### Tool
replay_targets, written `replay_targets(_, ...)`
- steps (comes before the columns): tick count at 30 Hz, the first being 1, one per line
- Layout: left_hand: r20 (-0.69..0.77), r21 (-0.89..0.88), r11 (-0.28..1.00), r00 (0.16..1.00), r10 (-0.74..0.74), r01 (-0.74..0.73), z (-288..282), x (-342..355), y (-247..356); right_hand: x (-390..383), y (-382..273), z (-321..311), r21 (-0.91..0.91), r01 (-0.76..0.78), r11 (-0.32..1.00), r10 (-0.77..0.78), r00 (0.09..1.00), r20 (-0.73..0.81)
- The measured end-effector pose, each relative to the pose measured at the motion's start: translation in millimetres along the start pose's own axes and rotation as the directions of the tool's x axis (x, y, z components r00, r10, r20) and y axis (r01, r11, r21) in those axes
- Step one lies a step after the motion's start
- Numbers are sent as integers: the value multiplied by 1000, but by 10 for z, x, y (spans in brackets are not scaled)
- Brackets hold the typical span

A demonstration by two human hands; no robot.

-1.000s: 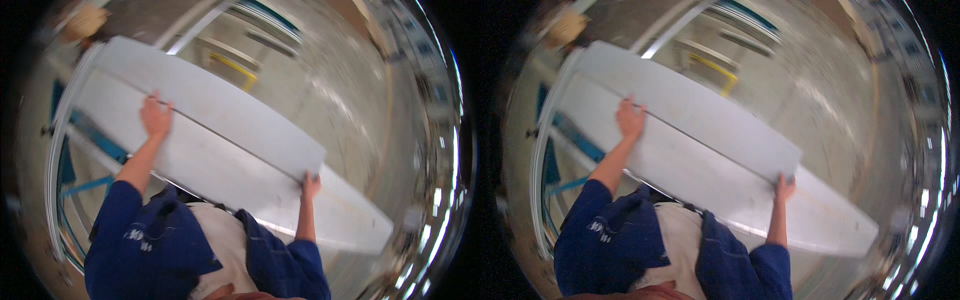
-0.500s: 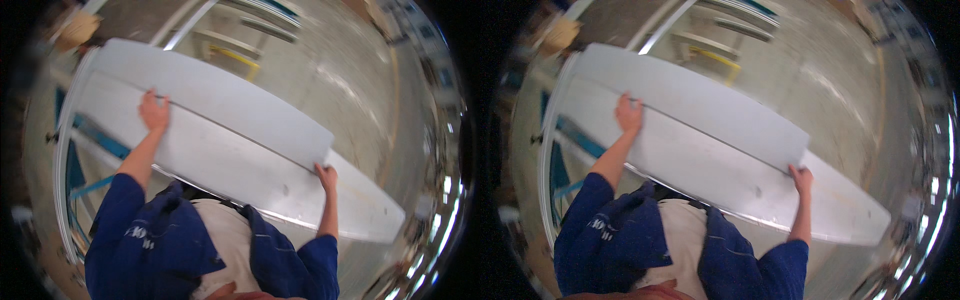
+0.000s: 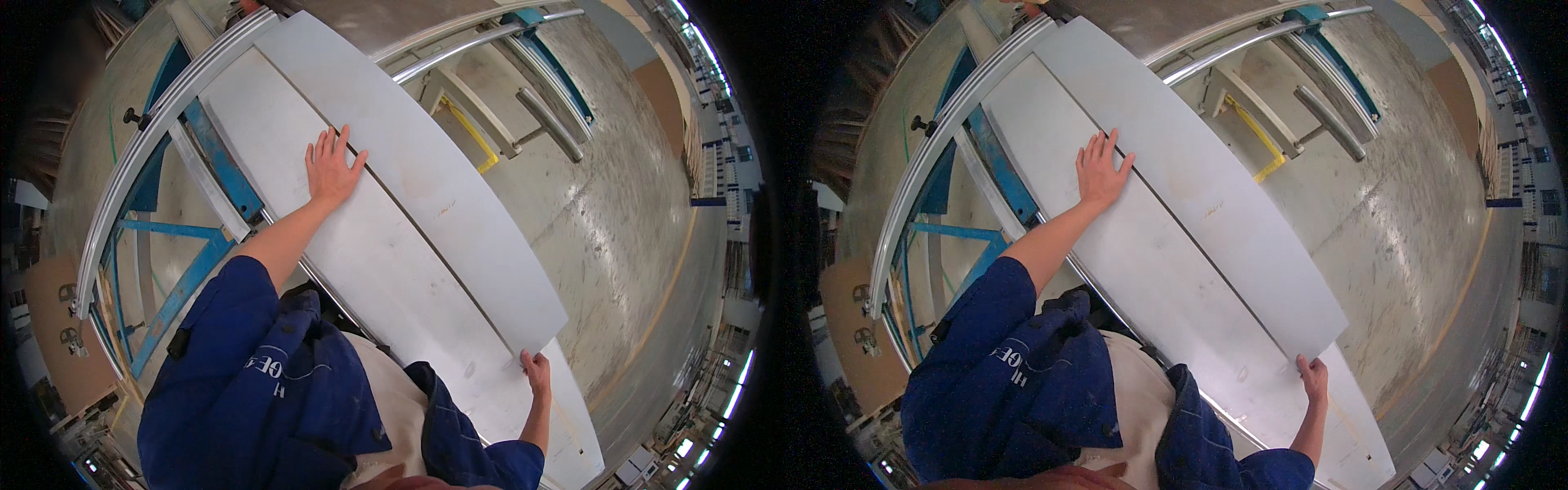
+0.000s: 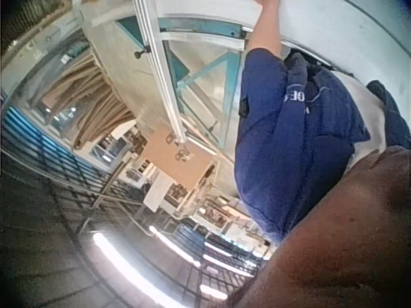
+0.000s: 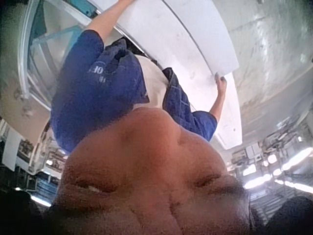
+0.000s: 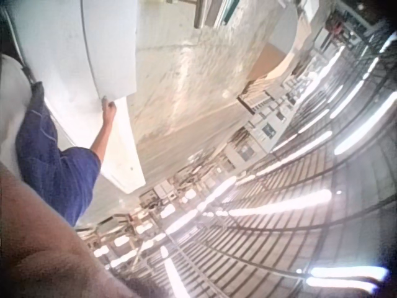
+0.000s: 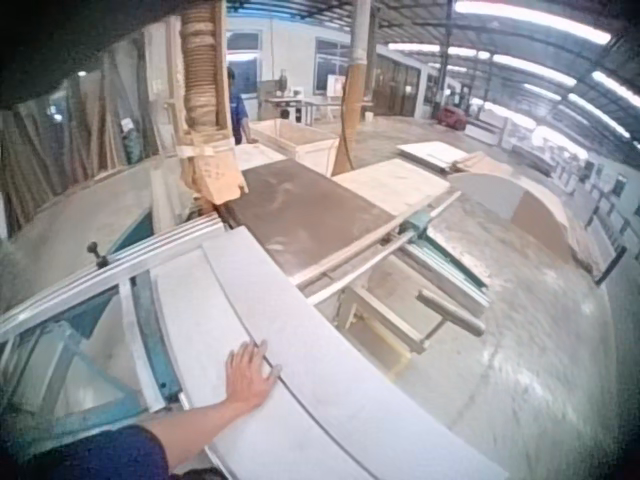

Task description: The person places a wood panel onto a sliding table saw, aligns it with a guide rail, and feeds it through the saw blade to trim the edge, then repeats the process with a larger grey panel.

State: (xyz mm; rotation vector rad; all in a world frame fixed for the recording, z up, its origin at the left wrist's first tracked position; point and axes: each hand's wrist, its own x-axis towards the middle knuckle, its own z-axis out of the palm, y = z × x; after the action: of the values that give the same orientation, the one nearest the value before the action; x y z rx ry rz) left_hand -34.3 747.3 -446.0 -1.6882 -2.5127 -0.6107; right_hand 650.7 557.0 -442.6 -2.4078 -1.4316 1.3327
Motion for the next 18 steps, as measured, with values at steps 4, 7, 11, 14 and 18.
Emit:
replay_targets(4,20,20,1000,1000,-2,2,-26,98,-61,-15,-166,-11,15,25,1000,-26,996,82)
replay_targets(7,24,29,1000,1000,1,-2,-43,169,-131,-63,-375,23,53,26,998,-31,995,97)
replay_targets(11,24,32,999,1000,-4,3,-45,259,-244,-17,-432,70,63,24,998,-32,992,125)
replay_targets(14,25,25,1000,1000,-12,11,-29,352,-337,31,-550,88,33,23,999,-28,989,148)
replay_targets(18,22,41,999,1000,-14,13,-8,550,-519,112,-750,150,-75,35,997,-23,987,158)
